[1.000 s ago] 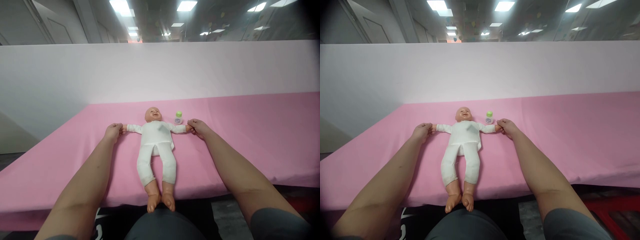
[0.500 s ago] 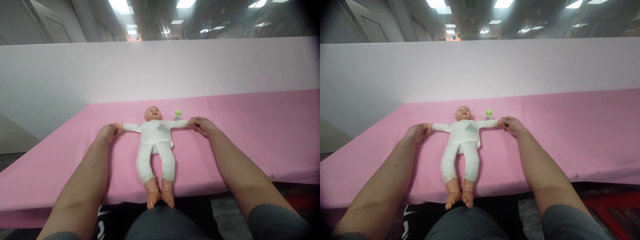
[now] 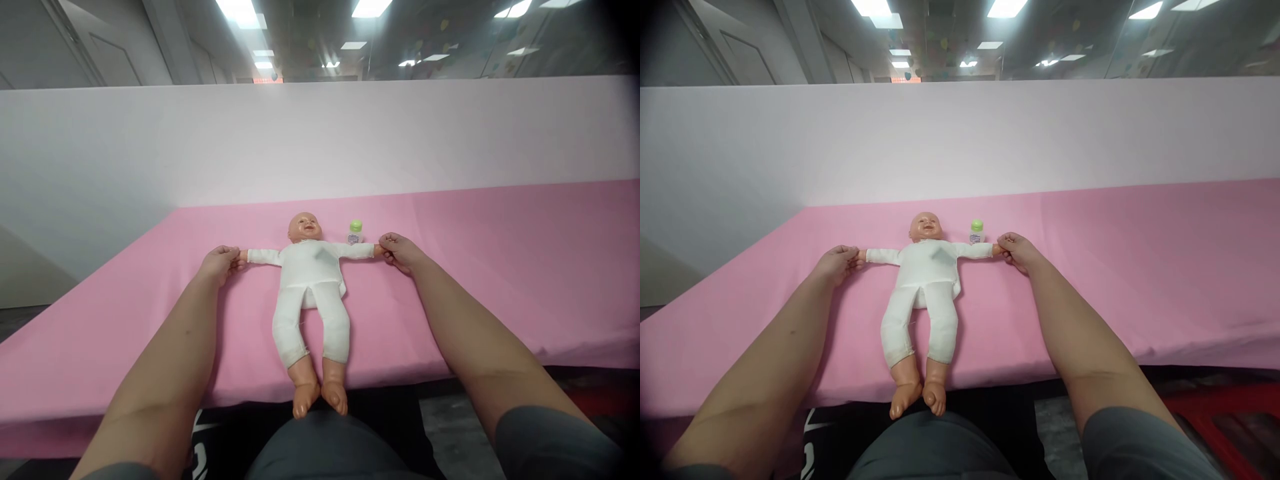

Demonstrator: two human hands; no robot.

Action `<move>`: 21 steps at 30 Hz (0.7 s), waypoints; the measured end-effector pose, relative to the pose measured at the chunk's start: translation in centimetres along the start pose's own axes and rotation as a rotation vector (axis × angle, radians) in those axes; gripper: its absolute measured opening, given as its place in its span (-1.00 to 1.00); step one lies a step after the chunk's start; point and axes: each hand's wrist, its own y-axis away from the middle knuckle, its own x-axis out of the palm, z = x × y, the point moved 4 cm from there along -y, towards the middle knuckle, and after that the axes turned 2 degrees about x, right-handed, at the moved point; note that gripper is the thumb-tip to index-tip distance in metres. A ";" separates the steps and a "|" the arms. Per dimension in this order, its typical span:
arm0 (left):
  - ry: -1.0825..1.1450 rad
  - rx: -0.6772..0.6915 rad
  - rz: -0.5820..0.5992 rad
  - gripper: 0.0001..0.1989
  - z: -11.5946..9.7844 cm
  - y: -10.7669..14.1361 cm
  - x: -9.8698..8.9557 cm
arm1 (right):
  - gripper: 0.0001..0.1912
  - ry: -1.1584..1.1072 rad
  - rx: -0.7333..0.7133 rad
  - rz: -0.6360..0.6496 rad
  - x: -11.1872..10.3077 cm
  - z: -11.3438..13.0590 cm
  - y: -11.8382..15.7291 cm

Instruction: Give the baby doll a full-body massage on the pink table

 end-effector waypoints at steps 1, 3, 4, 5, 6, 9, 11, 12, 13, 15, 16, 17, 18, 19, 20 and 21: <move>0.000 -0.002 -0.006 -0.86 0.0 0.0 0.0 | -0.60 -0.007 -0.004 -0.017 -0.1 0.0 -0.1; 0.001 -0.015 -0.019 -0.91 -0.1 0.0 -0.1 | -0.66 -0.009 -0.007 -0.063 -0.4 -0.2 -0.4; 0.002 -0.023 -0.027 -0.93 -0.1 -0.1 -0.1 | -0.70 -0.005 -0.002 -0.084 -0.6 -0.3 -0.5; 0.003 -0.032 -0.033 -0.93 0.0 -0.2 -0.2 | -0.73 0.001 0.004 -0.102 -0.7 -0.3 -0.6; 0.006 -0.039 -0.040 -0.91 0.0 -0.3 -0.2 | -0.76 0.005 0.010 -0.119 -0.8 -0.4 -0.7; 0.023 -0.054 -0.058 -0.83 0.0 -0.6 -0.4 | -0.83 -0.001 0.024 -0.133 -0.9 -0.5 -0.7; 0.036 -0.061 -0.068 -0.80 0.0 -0.8 -0.5 | -0.85 -0.016 0.034 -0.138 -1.0 -0.5 -0.7; 0.043 -0.063 -0.073 -0.79 -0.1 -0.8 -0.6 | -0.85 -0.023 0.040 -0.141 -1.1 -0.5 -0.7; 0.050 -0.064 -0.078 -0.79 -0.1 -0.9 -0.6 | -0.85 -0.028 0.045 -0.144 -1.2 -0.5 -0.7; 0.063 -0.059 -0.089 -0.77 -0.3 -1.0 -0.7 | -0.85 -0.031 0.051 -0.146 -1.4 -0.4 -0.6; 0.070 -0.054 -0.095 -0.76 -0.3 -1.0 -0.7 | -0.86 -0.031 0.054 -0.144 -1.4 -0.3 -0.6; 0.075 -0.048 -0.101 -0.75 -0.4 -1.0 -0.8 | -0.86 -0.032 0.057 -0.142 -1.4 -0.3 -0.6; 0.079 -0.044 -0.107 -0.74 -0.4 -1.1 -0.9 | -0.87 -0.035 0.061 -0.140 -1.4 -0.2 -0.6; 0.083 -0.040 -0.110 -0.73 -0.5 -1.1 -1.0 | -0.86 -0.038 0.066 -0.139 -1.4 -0.2 -0.6; 0.085 -0.037 -0.111 -0.73 -0.5 -1.1 -1.1 | -0.86 -0.042 0.070 -0.139 -1.4 -0.2 -0.6; 0.085 -0.034 -0.111 -0.73 -0.5 -1.1 -1.1 | -0.85 -0.045 0.072 -0.136 -1.4 -0.2 -0.6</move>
